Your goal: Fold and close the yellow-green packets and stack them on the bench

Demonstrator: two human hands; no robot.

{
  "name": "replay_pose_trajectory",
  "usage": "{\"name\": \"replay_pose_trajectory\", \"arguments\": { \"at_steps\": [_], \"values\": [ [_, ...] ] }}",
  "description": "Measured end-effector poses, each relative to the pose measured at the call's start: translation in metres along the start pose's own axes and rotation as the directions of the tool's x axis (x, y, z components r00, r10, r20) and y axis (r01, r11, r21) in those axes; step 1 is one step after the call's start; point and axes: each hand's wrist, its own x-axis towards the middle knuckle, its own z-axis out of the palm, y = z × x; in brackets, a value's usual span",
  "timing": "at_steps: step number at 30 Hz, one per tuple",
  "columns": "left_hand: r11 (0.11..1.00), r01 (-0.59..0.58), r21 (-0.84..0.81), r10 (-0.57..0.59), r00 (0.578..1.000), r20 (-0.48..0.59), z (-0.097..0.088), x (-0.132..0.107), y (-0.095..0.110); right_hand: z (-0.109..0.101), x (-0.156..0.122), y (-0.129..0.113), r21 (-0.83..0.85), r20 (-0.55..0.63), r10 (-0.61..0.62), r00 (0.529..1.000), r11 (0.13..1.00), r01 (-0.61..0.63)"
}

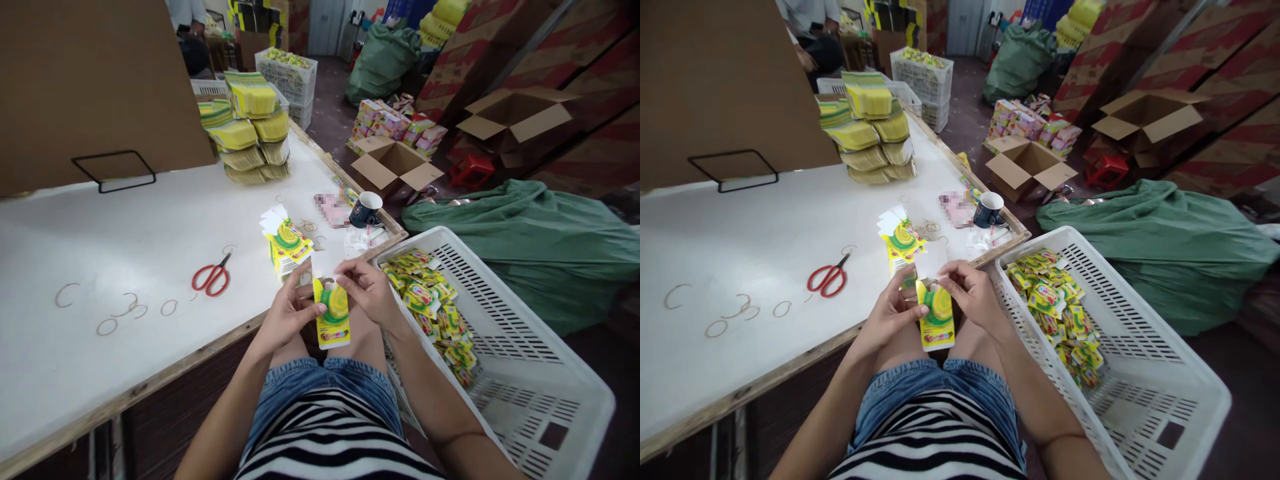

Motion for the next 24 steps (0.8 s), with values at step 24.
{"name": "replay_pose_trajectory", "arguments": {
  "at_steps": [24],
  "values": [
    [0.993,-0.047,0.106,0.062,0.988,-0.142,-0.001,0.004,-0.007,0.007,-0.004,0.005,-0.290,0.090,0.098,0.991,0.955,-0.068]
  ]
}}
